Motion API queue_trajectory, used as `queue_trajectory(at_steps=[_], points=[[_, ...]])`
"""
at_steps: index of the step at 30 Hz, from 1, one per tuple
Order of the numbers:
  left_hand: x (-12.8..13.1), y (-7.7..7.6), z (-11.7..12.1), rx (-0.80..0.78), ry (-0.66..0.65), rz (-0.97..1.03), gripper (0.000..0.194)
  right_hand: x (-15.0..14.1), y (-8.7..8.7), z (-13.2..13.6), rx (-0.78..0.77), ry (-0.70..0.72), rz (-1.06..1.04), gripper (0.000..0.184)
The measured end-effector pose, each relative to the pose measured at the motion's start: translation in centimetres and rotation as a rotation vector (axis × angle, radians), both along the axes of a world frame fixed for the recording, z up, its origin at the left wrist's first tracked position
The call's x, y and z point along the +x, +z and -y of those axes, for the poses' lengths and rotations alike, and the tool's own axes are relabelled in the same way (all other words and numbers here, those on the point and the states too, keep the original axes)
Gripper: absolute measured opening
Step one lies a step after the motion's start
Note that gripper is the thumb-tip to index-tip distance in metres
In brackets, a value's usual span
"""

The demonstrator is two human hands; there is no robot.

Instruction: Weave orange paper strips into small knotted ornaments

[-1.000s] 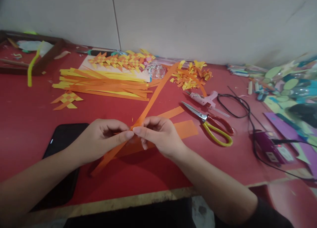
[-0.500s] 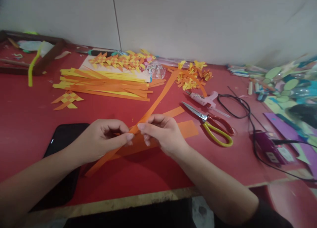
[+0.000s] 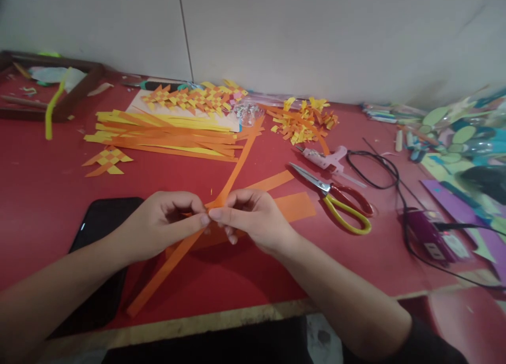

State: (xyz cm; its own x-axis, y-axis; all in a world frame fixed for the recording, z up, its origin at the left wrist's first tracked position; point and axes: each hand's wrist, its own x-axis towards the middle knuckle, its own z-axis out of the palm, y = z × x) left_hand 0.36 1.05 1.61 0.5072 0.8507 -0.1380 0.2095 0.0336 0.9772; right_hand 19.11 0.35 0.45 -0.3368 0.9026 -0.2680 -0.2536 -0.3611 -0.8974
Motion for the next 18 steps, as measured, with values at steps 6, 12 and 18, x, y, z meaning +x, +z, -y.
queue_trajectory(at_steps=[6,12,18], points=[[-0.17,-0.04,0.09,-0.004,-0.043,-0.009,0.017,0.42,0.25,-0.39,-0.053,-0.048,0.034,0.026],[-0.03,0.05,0.09,-0.023,-0.043,-0.001,0.016,0.97,0.35,-0.67,-0.043,-0.083,0.005,0.028],[-0.06,-0.04,0.28,0.043,-0.045,-0.005,0.018,0.62,0.09,-0.29,-0.017,-0.002,0.049,0.028]])
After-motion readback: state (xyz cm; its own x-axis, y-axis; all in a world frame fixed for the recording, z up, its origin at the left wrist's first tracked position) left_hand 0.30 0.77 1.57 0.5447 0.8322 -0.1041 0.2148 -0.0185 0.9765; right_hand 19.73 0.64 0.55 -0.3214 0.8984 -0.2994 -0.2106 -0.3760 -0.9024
